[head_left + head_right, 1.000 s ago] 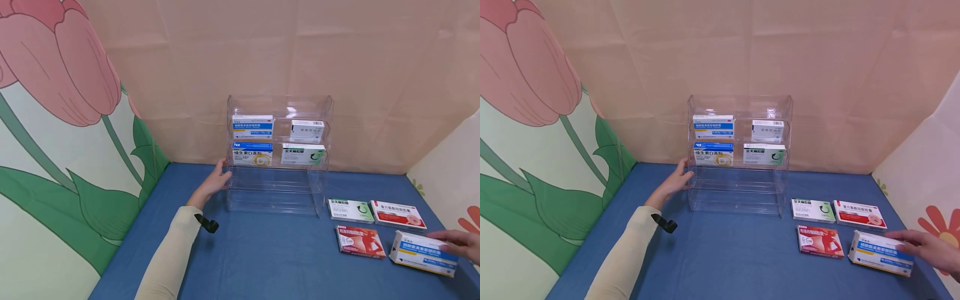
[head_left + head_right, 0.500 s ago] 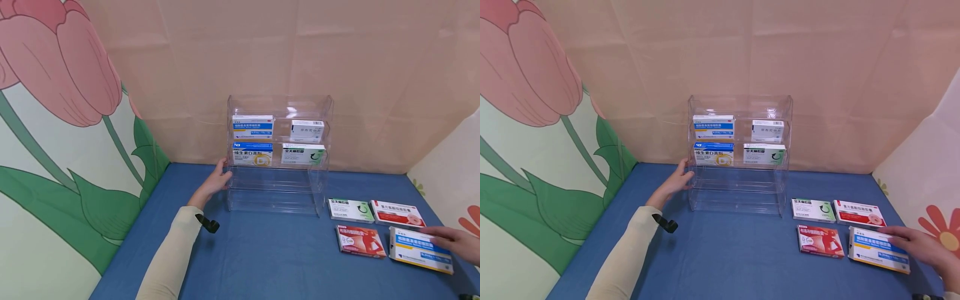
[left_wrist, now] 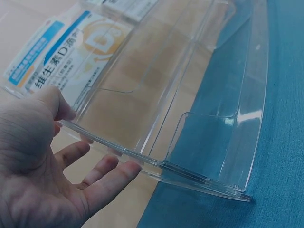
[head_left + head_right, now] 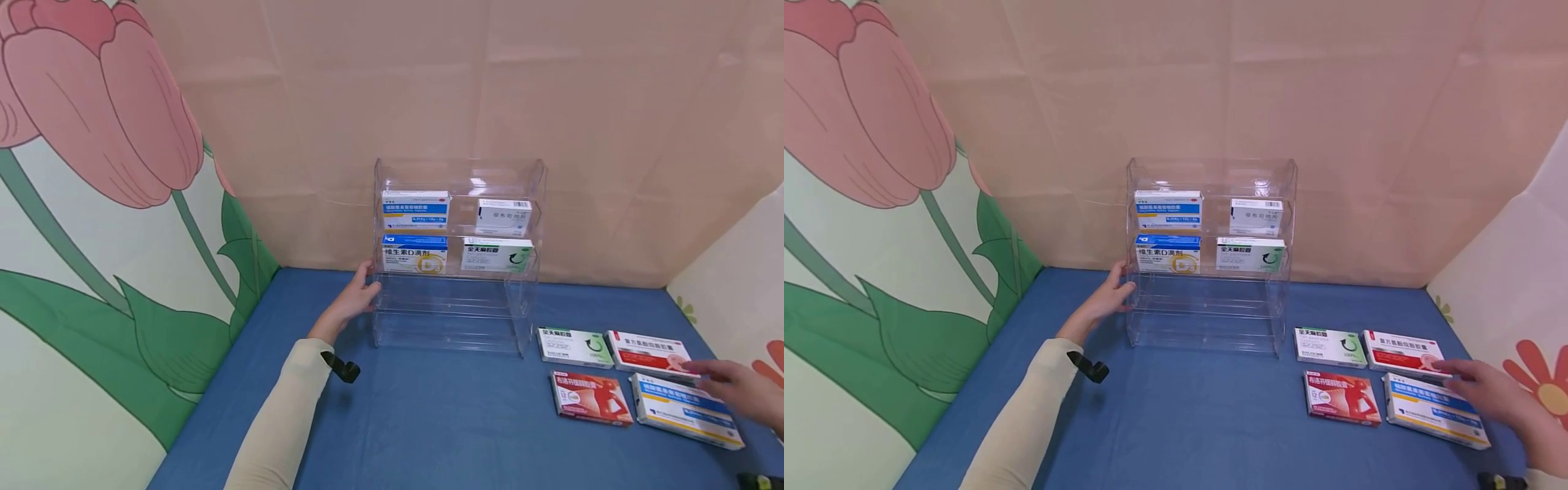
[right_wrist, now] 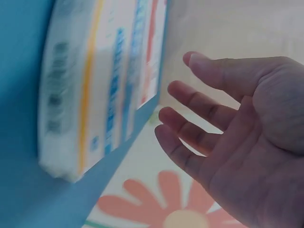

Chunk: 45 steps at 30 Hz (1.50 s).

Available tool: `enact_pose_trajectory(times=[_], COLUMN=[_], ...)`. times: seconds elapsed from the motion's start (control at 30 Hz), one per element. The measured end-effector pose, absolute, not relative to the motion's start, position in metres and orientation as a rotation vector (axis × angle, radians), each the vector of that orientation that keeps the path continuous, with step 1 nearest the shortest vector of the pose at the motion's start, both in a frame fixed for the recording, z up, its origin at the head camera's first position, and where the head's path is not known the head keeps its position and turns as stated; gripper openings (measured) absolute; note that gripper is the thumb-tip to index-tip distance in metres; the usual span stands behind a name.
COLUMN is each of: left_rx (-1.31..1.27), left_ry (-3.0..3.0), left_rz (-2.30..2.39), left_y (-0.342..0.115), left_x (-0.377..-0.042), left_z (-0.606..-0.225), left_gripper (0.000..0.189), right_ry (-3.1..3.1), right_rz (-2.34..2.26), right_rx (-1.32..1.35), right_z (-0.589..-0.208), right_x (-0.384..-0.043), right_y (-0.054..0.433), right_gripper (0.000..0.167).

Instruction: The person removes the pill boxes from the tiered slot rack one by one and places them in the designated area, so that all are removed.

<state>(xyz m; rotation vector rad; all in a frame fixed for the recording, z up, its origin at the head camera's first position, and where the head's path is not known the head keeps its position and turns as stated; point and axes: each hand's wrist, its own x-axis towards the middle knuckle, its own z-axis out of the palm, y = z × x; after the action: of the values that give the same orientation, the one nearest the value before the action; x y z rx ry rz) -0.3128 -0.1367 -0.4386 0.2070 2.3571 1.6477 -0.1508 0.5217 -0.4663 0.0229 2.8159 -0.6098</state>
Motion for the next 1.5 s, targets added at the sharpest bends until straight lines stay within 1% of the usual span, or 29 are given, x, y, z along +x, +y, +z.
enact_pose_trajectory(times=[0.23, 0.53, 0.7, 0.93, 1.2, 1.5], left_rx=[0.192, 0.191, 0.186, 0.187, 0.191, 0.169], left_ry=[2.369, 2.360, 2.352, 2.352, 2.369, 2.368], left_rz=[1.630, 1.642, 1.643, 1.627, 1.613, 1.617], left_y=[-0.137, -0.136, -0.136, -0.137, -0.137, -0.135], left_x=[-0.312, -0.313, -0.314, -0.315, -0.314, -0.310], left_z=[-0.437, -0.438, -0.439, -0.440, -0.438, -0.435], left_gripper=[0.067, 0.067, 0.067, 0.067, 0.066, 0.065], right_ry=[2.941, 3.072, 3.073, 3.122, 3.083, 3.074], right_rz=[-0.603, -0.674, -0.746, -0.801, -0.864, -0.935], right_rx=[-0.082, -0.338, -0.399, -0.549, -0.539, -0.584], right_z=[-0.432, -0.396, -0.380, -0.361, -0.338, -0.325], right_x=[-0.158, -0.176, -0.186, -0.204, -0.220, -0.234], right_y=[0.486, 0.434, 0.411, 0.381, 0.348, 0.320], right_gripper=[0.054, 0.049, 0.050, 0.047, 0.053, 0.052])
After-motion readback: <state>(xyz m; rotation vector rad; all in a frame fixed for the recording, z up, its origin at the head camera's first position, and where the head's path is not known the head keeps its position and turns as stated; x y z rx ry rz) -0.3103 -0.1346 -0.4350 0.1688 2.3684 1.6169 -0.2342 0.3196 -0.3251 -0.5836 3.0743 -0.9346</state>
